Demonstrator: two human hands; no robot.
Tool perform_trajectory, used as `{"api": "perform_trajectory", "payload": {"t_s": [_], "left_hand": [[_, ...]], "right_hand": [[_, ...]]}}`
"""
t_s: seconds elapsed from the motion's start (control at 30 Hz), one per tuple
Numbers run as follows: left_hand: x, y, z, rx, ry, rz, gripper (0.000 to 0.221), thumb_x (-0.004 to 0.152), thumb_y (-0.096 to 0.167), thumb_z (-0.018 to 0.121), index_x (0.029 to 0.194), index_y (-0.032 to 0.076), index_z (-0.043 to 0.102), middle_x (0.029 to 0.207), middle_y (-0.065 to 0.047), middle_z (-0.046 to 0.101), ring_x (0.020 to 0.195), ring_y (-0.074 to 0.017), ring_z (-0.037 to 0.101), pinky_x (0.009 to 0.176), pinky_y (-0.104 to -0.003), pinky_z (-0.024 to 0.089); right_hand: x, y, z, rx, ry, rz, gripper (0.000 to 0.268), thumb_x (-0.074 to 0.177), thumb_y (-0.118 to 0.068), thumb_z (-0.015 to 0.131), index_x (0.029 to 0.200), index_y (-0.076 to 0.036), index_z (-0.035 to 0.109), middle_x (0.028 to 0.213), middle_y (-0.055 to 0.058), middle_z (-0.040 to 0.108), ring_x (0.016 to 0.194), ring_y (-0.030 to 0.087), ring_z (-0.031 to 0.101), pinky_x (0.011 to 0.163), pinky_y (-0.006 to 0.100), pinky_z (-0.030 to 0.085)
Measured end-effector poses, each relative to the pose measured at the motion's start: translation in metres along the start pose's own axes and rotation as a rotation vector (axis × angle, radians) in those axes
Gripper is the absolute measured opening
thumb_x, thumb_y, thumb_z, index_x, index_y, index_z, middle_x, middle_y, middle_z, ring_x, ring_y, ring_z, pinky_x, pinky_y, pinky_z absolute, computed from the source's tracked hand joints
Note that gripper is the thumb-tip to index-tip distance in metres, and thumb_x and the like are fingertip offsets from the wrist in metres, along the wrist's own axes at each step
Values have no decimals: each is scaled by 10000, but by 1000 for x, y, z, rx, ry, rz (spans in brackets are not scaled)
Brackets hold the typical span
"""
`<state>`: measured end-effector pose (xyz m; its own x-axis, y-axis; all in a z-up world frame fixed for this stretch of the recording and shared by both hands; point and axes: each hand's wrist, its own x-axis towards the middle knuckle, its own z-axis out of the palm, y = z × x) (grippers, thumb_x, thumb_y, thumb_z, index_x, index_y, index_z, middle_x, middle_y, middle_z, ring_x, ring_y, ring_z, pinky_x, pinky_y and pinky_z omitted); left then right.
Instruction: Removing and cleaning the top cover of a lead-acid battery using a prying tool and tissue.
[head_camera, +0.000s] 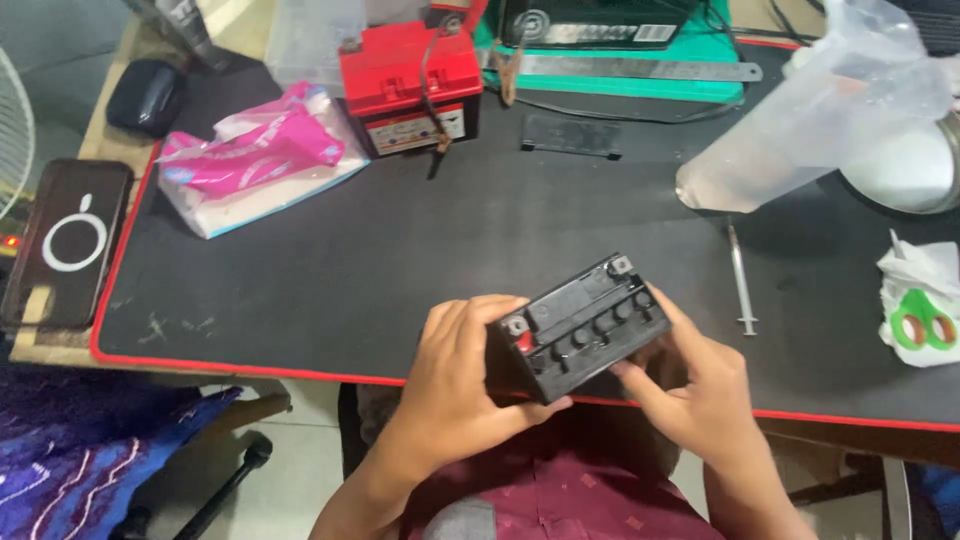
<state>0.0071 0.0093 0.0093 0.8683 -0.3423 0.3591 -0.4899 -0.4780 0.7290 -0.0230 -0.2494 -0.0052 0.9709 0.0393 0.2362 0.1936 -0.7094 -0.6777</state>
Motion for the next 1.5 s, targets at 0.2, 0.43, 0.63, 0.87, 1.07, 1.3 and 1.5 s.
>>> {"api": "perform_trajectory", "payload": {"t_s": [0.2,0.43,0.63,0.87,1.07,1.3,1.5], "left_hand": [[8,4,-12,-22,-201,-156,982,747,489,876,1522,148,378,1377,-72,577,1261,-267,556,1071,-397,416],[21,-1,-14,9,-197,-86,854,917,286,767,1607,121,294,1381,-114,550,1256,-245,629,970,-383,537],[41,10,-16,-165,-191,-283,920,727,188,880,1520,130,417,1531,-70,506,1365,-206,557,1061,-335,509],[43,2,-10,-120,-131,-194,859,730,262,923,1448,69,495,1429,-100,620,1324,-241,615,1146,-365,437],[39,-1,-6,-97,-108,-186,836,729,336,922,1396,64,498,1366,-118,638,1276,-258,643,1111,-388,486],[33,-5,5,-28,-69,-91,864,774,321,875,1454,14,440,1434,-142,595,1334,-297,596,1144,-403,462],[31,-11,8,-60,-69,-134,916,706,255,907,1454,23,432,1430,-153,577,1345,-295,578,1151,-400,453]], "right_hand": [[-6,6,1,-12,196,-245,584,851,-156,821,1377,-10,614,601,-40,577,525,79,433,617,187,438],[-11,15,2,87,294,-325,496,854,-143,828,1282,27,643,676,18,664,502,84,506,520,186,434],[5,-6,-8,92,259,-153,566,726,-176,935,1209,-17,687,879,64,720,717,126,635,611,199,590],[12,-6,-10,135,178,-116,576,761,-154,884,1260,-1,639,1260,196,704,883,141,708,629,162,634],[10,2,-6,101,159,-112,532,830,-158,816,1292,25,627,1341,206,677,667,121,613,633,179,612],[4,14,-47,41,194,-146,465,850,-186,777,1239,16,622,1202,165,734,917,213,752,775,271,627],[-19,98,-118,-435,487,82,184,1036,120,734,1206,55,758,1098,160,747,859,212,664,794,311,502]]}}
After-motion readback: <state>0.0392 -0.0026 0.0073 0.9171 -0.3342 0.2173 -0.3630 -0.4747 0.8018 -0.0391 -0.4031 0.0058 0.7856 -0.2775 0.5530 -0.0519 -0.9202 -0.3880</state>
